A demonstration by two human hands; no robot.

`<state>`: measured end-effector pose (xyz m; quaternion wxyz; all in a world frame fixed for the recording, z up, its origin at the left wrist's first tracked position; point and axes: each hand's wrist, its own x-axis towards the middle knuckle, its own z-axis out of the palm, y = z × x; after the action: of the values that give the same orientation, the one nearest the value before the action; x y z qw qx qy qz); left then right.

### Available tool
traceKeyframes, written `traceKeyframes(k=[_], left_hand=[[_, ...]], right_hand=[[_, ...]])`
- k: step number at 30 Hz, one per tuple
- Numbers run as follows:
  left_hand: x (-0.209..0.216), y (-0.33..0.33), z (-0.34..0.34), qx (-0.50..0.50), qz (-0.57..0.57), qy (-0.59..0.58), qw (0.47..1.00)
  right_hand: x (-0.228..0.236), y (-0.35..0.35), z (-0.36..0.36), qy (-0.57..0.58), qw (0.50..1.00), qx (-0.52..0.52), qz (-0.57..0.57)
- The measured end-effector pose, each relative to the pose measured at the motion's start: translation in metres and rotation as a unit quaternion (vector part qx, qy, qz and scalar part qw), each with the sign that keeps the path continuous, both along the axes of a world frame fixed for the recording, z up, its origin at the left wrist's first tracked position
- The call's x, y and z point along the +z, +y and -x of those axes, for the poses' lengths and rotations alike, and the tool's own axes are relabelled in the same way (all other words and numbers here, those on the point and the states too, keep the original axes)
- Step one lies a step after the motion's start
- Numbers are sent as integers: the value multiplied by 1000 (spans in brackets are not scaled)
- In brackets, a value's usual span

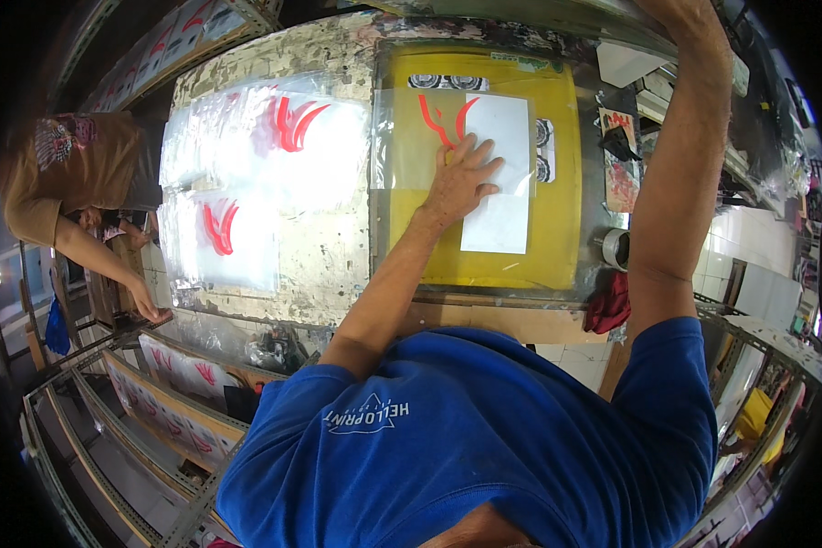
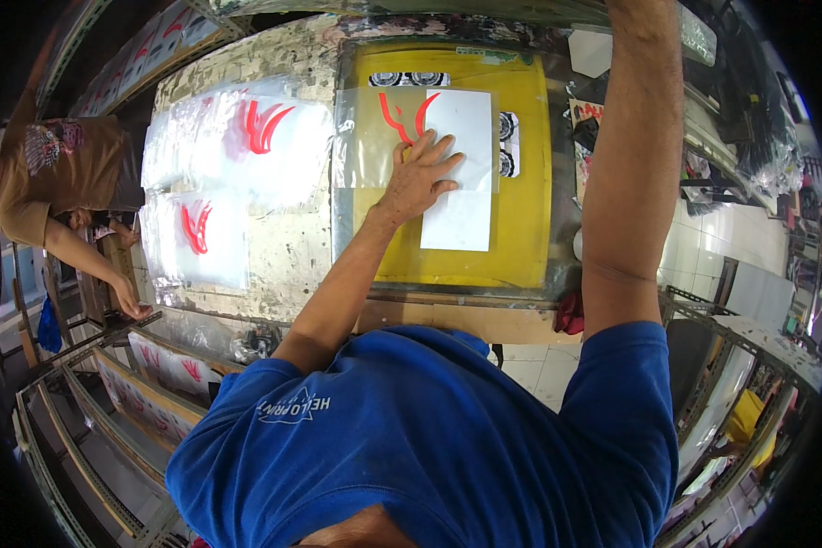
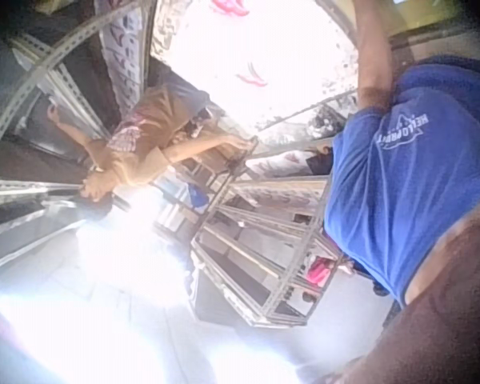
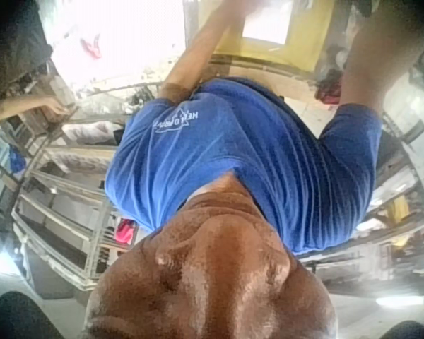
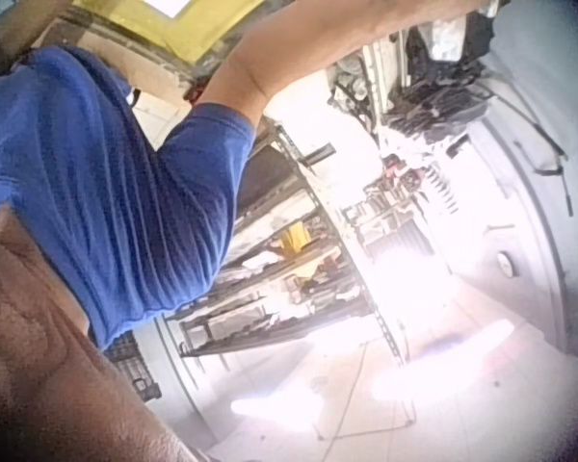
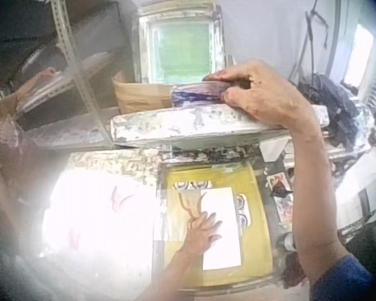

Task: The person performs silk screen printing on plastic sheets, applying red ink through a screen with a squeegee and setting the printed sheets aside.

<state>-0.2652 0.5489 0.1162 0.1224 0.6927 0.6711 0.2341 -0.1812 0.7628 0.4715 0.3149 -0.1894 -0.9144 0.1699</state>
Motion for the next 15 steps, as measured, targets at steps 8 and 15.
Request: traceKeyframes(k=[8,15], left_hand=[[0,0,-1,3,8,-8,1000],[0,1,-1,0,12,0,1000]], right_hand=[[4,-8,-2,-12,1000,-7,-18],[0,-3,-1,-5,1000,-7,-3]])
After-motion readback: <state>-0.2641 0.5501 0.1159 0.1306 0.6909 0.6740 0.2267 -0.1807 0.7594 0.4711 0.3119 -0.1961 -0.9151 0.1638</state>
